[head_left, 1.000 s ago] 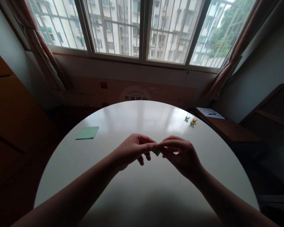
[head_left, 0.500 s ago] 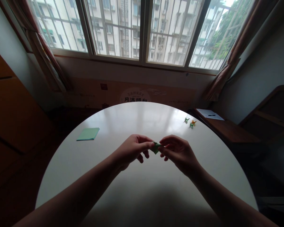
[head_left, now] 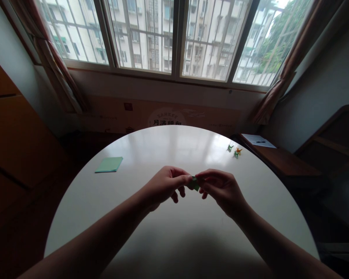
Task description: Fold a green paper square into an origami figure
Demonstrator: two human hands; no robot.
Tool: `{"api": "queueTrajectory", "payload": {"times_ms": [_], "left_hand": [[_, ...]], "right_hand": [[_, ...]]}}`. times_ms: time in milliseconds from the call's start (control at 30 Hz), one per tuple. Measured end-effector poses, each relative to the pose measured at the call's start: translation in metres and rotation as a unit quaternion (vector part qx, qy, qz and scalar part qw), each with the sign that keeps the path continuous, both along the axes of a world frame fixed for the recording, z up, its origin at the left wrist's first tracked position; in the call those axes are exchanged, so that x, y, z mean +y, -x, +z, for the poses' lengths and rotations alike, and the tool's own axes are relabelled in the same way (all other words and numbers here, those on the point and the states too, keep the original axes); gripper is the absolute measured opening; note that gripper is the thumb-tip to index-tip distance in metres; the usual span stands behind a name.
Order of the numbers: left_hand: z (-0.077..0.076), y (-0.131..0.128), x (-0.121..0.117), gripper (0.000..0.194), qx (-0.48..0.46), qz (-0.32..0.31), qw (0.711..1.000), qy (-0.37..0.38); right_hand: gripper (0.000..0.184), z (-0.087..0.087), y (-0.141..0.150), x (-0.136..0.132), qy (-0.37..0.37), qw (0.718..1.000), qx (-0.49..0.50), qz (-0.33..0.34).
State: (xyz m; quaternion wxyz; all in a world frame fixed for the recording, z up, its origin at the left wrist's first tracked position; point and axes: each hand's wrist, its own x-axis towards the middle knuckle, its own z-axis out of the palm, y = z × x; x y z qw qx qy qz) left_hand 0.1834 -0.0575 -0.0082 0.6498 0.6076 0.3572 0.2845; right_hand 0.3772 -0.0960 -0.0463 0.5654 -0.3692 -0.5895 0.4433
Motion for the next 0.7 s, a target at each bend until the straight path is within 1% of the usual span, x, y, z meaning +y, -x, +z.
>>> {"api": "queueTrajectory", "payload": {"times_ms": [100, 333, 400, 533, 600, 700], "left_hand": [[0.0013, 0.0004, -0.0007, 0.024, -0.008, -0.002, 1.000, -0.001], [0.0041, 0.0014, -0.0024, 0.033, -0.026, -0.017, 0.999, 0.012], [0.0048, 0.0005, -0.0039, 0.032, -0.022, -0.009, 1.000, 0.006], [0.0049, -0.0021, -0.0068, 0.028, -0.001, 0.024, 0.999, -0.033], [0.0048, -0.0026, -0.0071, 0.025, 0.002, 0.030, 0.999, -0.041], [0.0052, -0.0017, -0.0056, 0.021, 0.008, 0.027, 0.999, -0.031]], "right_hand": [[0.011, 0.0001, -0.0003, -0.0012, -0.010, 1.000, -0.004, -0.003], [0.011, 0.0036, 0.0014, -0.0058, -0.026, 0.999, -0.020, -0.036], [0.012, 0.0058, 0.0029, -0.0068, -0.029, 0.998, -0.026, -0.042], [0.011, 0.0079, 0.0058, -0.0084, -0.037, 0.997, -0.029, -0.061], [0.014, 0.0074, 0.0059, -0.0085, -0.017, 0.998, -0.035, -0.049], [0.018, 0.0067, 0.0044, -0.0074, 0.027, 0.999, -0.024, -0.006]]}}
